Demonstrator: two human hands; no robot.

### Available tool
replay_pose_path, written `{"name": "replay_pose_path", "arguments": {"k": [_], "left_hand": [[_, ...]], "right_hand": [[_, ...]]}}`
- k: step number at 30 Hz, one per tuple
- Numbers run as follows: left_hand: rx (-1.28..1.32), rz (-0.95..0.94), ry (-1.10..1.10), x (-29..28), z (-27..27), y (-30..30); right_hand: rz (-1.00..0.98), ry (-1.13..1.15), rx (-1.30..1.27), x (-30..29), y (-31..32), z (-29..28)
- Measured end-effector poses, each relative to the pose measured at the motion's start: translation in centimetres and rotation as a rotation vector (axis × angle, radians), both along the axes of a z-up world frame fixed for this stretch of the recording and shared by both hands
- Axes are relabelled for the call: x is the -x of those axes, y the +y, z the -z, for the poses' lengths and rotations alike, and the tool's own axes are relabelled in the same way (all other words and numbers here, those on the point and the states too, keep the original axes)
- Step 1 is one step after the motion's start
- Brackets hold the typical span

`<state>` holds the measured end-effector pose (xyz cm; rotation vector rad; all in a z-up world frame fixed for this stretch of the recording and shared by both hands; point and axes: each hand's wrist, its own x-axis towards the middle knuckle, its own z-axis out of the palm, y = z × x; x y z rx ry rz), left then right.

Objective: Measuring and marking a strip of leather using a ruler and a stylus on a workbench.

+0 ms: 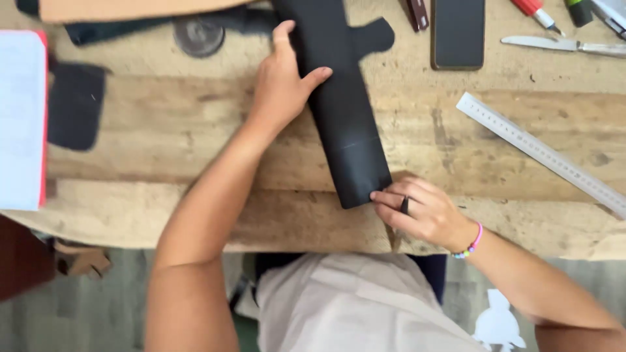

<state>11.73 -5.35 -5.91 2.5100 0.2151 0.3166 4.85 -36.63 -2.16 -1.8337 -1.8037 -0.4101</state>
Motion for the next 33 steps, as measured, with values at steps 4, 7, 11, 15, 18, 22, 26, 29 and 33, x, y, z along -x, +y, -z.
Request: {"name": "replay_pose_path", "arguments": {"k": [4,7,11,15,18,22,26,29,33], "left_hand": [[0.04,0.175,-0.26,-4.3,1.6,0.9],[-0.317,0.16,-0.243,-6.7,3.8,1.9],[-0.359,0.083,-0.139,0.9,-2.5,1.4],[-0.206,0.181,-0.259,10.5,-3.7,-0.7],[-0.178,0.375,-0.453,16.3,-2.1,-4.1],[-0.338,0.366,-0.541,17.7,-1.7,-7.8],[-0.31,0.326,-0.568,16.3,-1.0,-7.5],[-0.312,0.393,-0.651,16.1,-1.0,-6.3],[-0.353,0.286,-0.592,16.8,-0.4,-6.0]], "right_hand": [[0.1,0.029,-0.066,0.7,2.5,-0.1],[0.204,0.149,-0.041,1.4,4.0,-0.4],[0.416,0.316,-0.03,1.9,-0.6,2.2],[0.887,0.191,0.004,1.0,-9.3,1.3],[1.013,0.399,0.055,-0.6,-13.9,1.4],[1.007,0.466,0.106,-0.3,-16.8,2.4],[1.011,0.533,0.085,1.3,-18.4,3.4],[0.982,0.519,0.083,2.2,-21.9,5.9],[1.015,0.549,0.064,4.0,-23.6,7.2]]}}
